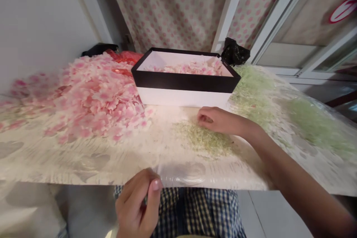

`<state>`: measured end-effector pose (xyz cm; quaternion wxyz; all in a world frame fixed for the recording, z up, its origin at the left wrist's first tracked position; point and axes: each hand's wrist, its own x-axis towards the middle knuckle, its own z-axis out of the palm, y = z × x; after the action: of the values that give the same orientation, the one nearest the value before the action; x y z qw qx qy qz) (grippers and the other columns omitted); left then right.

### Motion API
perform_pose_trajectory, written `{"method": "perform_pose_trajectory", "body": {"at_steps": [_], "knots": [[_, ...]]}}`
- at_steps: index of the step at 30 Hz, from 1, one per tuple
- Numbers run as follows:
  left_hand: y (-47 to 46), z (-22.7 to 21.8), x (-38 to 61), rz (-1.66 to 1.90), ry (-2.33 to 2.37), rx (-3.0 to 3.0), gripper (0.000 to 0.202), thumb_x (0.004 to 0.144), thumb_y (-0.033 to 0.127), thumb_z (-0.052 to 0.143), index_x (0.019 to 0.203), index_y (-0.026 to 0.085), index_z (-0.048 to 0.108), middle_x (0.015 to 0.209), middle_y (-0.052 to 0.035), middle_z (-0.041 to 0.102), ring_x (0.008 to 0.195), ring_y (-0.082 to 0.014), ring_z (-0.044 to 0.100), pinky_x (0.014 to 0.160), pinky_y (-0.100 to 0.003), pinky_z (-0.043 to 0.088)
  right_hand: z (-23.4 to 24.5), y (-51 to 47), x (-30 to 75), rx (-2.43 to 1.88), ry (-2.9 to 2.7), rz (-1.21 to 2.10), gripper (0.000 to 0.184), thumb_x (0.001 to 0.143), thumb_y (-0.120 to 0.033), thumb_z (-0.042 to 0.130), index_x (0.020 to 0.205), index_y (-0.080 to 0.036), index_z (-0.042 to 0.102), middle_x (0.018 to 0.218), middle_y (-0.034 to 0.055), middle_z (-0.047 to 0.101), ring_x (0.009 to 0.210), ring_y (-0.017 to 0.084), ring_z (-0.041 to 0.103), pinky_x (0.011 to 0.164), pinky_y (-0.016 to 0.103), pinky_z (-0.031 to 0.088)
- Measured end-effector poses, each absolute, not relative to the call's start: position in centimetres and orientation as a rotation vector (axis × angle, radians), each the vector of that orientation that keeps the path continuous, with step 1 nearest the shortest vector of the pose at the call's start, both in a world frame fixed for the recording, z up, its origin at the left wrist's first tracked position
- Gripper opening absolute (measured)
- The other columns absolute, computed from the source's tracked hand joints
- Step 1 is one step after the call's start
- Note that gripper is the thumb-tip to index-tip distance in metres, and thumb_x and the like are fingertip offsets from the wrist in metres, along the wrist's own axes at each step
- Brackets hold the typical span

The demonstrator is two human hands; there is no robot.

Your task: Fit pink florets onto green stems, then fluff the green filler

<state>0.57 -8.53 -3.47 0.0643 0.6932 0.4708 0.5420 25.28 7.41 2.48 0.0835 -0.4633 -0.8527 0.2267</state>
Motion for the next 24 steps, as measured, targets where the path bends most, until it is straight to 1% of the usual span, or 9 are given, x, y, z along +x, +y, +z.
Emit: {"method": "perform_pose_trajectory", "body": {"at_steps": [3,8,10,11,14,16,19,21,24], "knots": [[-7.2,-1.4,-1.1,1.533,1.704,1.987,0.03,0.095,0.022,0.046,0.066,0.019,0.053,0.058,0.003,0.054,0.052,-0.0086,0.052,0.05,-0.023,0.039,2.2,7.2,25.0,-1.402,-2.589,0.731,0.006,0.084,-0.02,0.05,0.079,-0.02,0.055,0.084,0.0039,0.062,0.072,0.016,0.055,0.062,0.028,0.038],[-1.2,3.2,-5.4,1.329,2.13,2.065,0.014,0.087,0.029,0.051,0.086,0.02,0.061,0.077,-0.0027,0.063,0.074,-0.0186,0.06,0.055,-0.027,0.045,2.5,6.9,24.7,-1.452,-2.578,0.563,0.013,0.083,-0.012,0.042,0.073,-0.021,0.041,0.07,0.0004,0.053,0.061,0.014,0.046,0.056,0.028,0.03],[1.6,4.2,-6.6,0.934,2.155,2.29,0.02,0.085,0.022,0.047,0.097,0.017,0.062,0.097,-0.0078,0.068,0.09,-0.0244,0.062,0.079,-0.037,0.05,2.6,6.9,24.7,-1.454,-2.566,0.504,0.013,0.083,-0.011,0.039,0.075,-0.021,0.04,0.068,-0.0001,0.051,0.06,0.014,0.045,0.057,0.028,0.03],[2.7,4.4,-7.0,0.756,2.079,2.433,0.03,0.085,0.017,0.043,0.108,0.017,0.061,0.112,-0.0092,0.066,0.101,-0.0262,0.06,0.09,-0.042,0.048,2.5,6.9,24.7,-1.44,-2.563,0.499,0.013,0.084,-0.011,0.039,0.076,-0.021,0.042,0.069,0.0001,0.051,0.061,0.015,0.046,0.058,0.028,0.032],[5.3,4.0,-7.7,0.347,1.827,2.689,0.05,0.081,0.009,0.039,0.127,0.019,0.054,0.134,-0.0087,0.056,0.122,-0.03,0.049,0.104,-0.049,0.039,2.5,6.9,24.9,-1.376,-2.558,0.605,0.012,0.088,-0.017,0.041,0.087,-0.021,0.053,0.08,0.0028,0.06,0.07,0.016,0.054,0.063,0.028,0.038],[6.3,3.4,-7.9,0.266,1.785,2.718,0.049,0.081,0.01,0.041,0.126,0.02,0.056,0.133,-0.0086,0.058,0.124,-0.0326,0.047,0.105,-0.053,0.037,2.5,6.9,25.0,-1.314,-2.573,0.714,0.016,0.09,-0.023,0.045,0.097,-0.021,0.059,0.095,0.0054,0.064,0.082,0.019,0.059,0.072,0.03,0.043],[7.3,2.5,-8.1,0.318,1.749,2.66,0.035,0.083,0.016,0.043,0.109,0.018,0.066,0.115,-0.0123,0.067,0.115,-0.035,0.053,0.102,-0.056,0.037,2.6,6.7,25.1,-1.259,-2.617,0.82,0.021,0.09,-0.031,0.049,0.105,-0.021,0.061,0.11,0.0083,0.063,0.095,0.021,0.06,0.084,0.033,0.045],[7.6,2.1,-8.2,0.367,1.7,2.602,0.029,0.085,0.021,0.043,0.096,0.016,0.069,0.105,-0.0138,0.07,0.106,-0.0344,0.059,0.098,-0.054,0.04,2.7,6.6,25.1,-1.259,-2.63,0.884,0.022,0.089,-0.035,0.051,0.103,-0.021,0.06,0.11,0.0088,0.063,0.095,0.022,0.06,0.083,0.033,0.046],[7.6,2.0,-8.2,0.414,1.611,2.546,0.029,0.087,0.026,0.042,0.09,0.016,0.069,0.102,-0.0123,0.071,0.096,-0.0298,0.063,0.091,-0.047,0.046,2.8,6.5,24.9,-1.278,-2.629,0.96,0.017,0.087,-0.036,0.054,0.091,-0.021,0.06,0.101,0.0065,0.065,0.088,0.021,0.06,0.077,0.031,0.046]]}}
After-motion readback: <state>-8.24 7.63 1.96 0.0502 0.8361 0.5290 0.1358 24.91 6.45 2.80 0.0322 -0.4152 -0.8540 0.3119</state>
